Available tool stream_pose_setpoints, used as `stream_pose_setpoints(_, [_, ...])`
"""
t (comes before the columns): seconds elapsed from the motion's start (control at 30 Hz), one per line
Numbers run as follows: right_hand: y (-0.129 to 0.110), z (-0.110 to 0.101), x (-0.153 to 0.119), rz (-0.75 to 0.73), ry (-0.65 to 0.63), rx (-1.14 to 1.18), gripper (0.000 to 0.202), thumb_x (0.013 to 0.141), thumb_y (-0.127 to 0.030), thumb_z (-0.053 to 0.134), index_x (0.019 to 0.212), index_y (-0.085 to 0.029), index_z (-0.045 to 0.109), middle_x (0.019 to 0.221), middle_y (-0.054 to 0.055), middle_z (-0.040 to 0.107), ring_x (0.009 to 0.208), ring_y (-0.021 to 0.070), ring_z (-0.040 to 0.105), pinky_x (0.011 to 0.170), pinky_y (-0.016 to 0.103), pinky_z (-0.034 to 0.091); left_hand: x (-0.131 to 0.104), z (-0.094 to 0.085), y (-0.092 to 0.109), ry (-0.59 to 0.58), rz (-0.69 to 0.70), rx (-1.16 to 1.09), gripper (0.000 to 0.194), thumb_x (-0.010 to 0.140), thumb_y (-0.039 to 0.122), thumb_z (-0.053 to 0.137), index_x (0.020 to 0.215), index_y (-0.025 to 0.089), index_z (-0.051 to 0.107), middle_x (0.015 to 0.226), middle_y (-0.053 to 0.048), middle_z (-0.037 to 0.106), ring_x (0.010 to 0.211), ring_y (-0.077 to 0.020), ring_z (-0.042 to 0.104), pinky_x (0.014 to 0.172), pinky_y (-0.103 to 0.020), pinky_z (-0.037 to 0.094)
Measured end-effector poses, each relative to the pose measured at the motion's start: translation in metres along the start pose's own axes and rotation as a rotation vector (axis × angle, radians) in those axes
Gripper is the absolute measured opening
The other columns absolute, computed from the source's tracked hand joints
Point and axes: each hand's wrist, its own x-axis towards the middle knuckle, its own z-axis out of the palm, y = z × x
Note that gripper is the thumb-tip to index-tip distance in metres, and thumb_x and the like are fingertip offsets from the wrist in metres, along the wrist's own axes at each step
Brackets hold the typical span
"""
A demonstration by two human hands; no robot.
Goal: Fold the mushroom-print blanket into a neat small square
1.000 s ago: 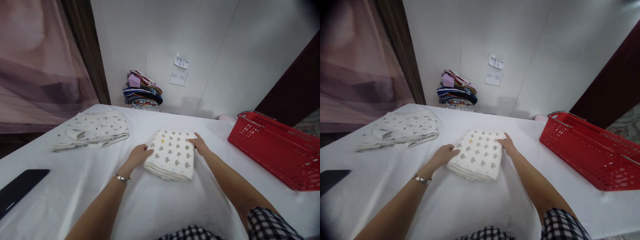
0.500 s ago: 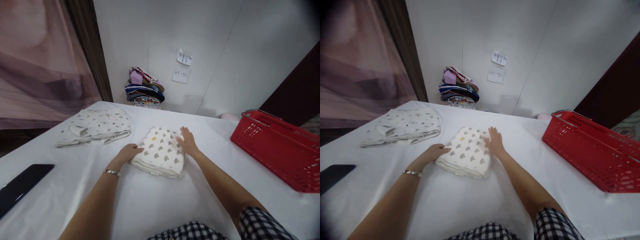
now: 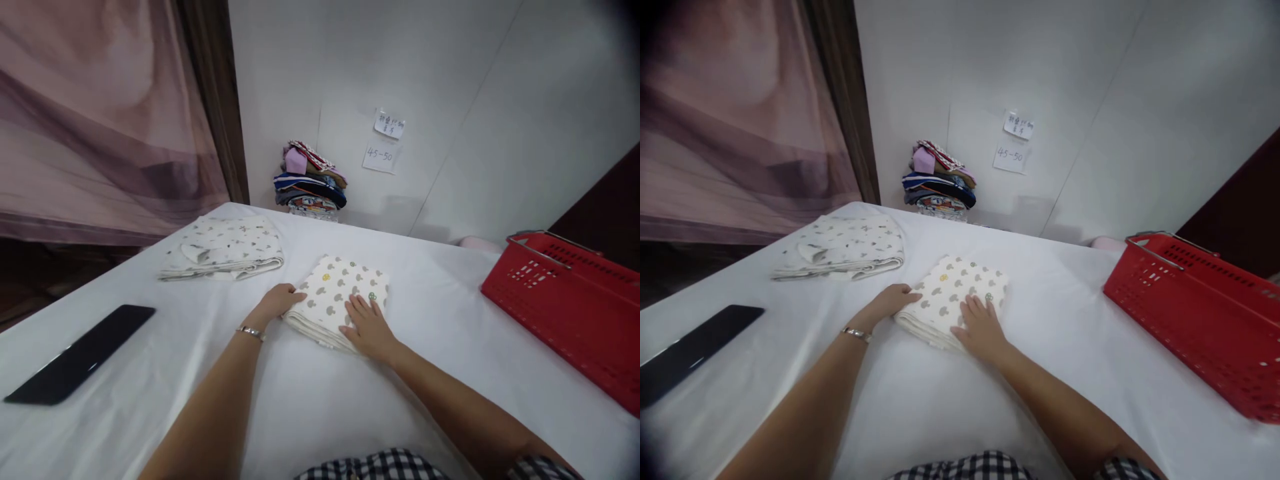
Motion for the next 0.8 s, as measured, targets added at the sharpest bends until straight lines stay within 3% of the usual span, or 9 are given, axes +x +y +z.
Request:
stream_pose_setpoints(0.1, [0.002,0.004,-0.007,-0.013,-0.021,0.067,0.067,0.092,-0.059,0.025,0.145,-0.018,0.030,0.155,0.009,0.017,0.143,0.0240,0.008,0.114,0.047,0.003,-0.003,0.000,0.002,0.005,0.007,0.025,0.032,0.072,0.047,0.054,0.080,0.017,0.061,0.094,-0.010,0.069,0.079,-0.0230,0.063,0.053,-0.025,0.041])
stream_pose_setpoints(0.2, [0.021,0.001,-0.006,0.034,0.153,0.196,0.058,0.091,-0.053,0.036,0.140,-0.023,0.040,0.154,0.006,0.023,0.143,0.0247,0.008,0.114,0.049,0.002,-0.005,0.001,0.004,0.017,0.017,0.082,0.032,0.073,0.048,0.051,0.080,0.018,0.060,0.094,-0.009,0.068,0.079,-0.0231,0.063,0.054,-0.026,0.040])
stream_pose_setpoints(0.27, [0.040,-0.002,-0.003,0.182,0.357,0.397,0.056,0.088,-0.049,0.045,0.137,-0.023,0.045,0.152,0.005,0.027,0.142,0.0252,0.013,0.115,0.048,0.008,-0.006,0.002,0.006,0.030,0.025,0.104,0.031,0.074,0.048,0.050,0.081,0.019,0.059,0.094,-0.009,0.068,0.078,-0.0228,0.063,0.056,-0.027,0.040])
stream_pose_setpoints(0.37, [0.064,-0.003,0.002,0.502,0.541,0.914,0.061,0.083,-0.047,0.055,0.138,-0.023,0.042,0.148,0.008,0.036,0.134,0.0251,0.034,0.107,0.041,0.035,-0.007,0.003,0.007,0.061,0.030,0.077,0.029,0.073,0.046,0.051,0.081,0.019,0.059,0.092,-0.008,0.068,0.078,-0.0226,0.063,0.057,-0.027,0.040])
stream_pose_setpoints(0.47, [0.077,-0.002,0.007,0.644,0.497,1.358,0.069,0.080,-0.040,0.061,0.142,-0.025,0.033,0.139,0.010,0.048,0.121,0.0234,0.051,0.089,0.035,0.052,-0.008,0.003,0.007,0.085,0.017,-0.023,0.028,0.071,0.045,0.054,0.079,0.019,0.060,0.091,-0.009,0.069,0.081,-0.0233,0.063,0.059,-0.027,0.041])
stream_pose_setpoints(0.53, [0.081,-0.002,0.009,0.670,0.444,1.459,0.076,0.078,-0.033,0.065,0.144,-0.024,0.028,0.136,0.011,0.051,0.117,0.0227,0.055,0.081,0.032,0.055,-0.009,0.004,0.007,0.058,-0.021,-0.168,0.030,0.071,0.046,0.057,0.082,0.018,0.060,0.094,-0.009,0.069,0.084,-0.0238,0.063,0.060,-0.027,0.042])
stream_pose_setpoints(0.67, [0.088,-0.006,0.015,0.708,0.368,1.335,0.085,0.073,-0.029,0.069,0.145,-0.022,0.025,0.140,0.014,0.045,0.116,0.0253,0.055,0.073,0.030,0.057,-0.011,0.005,0.009,-0.025,-0.116,-0.439,0.037,0.069,0.046,0.062,0.091,0.016,0.060,0.106,-0.011,0.068,0.092,-0.0244,0.064,0.064,-0.026,0.045])
stream_pose_setpoints(0.8, [0.099,-0.009,0.027,0.721,0.255,1.218,0.089,0.072,-0.033,0.069,0.146,-0.019,0.022,0.136,0.016,0.050,0.109,0.0274,0.059,0.072,0.034,0.056,-0.012,0.007,0.011,-0.088,-0.127,-0.590,0.037,0.073,0.043,0.061,0.097,0.015,0.059,0.112,-0.012,0.067,0.095,-0.0225,0.064,0.069,-0.026,0.049])
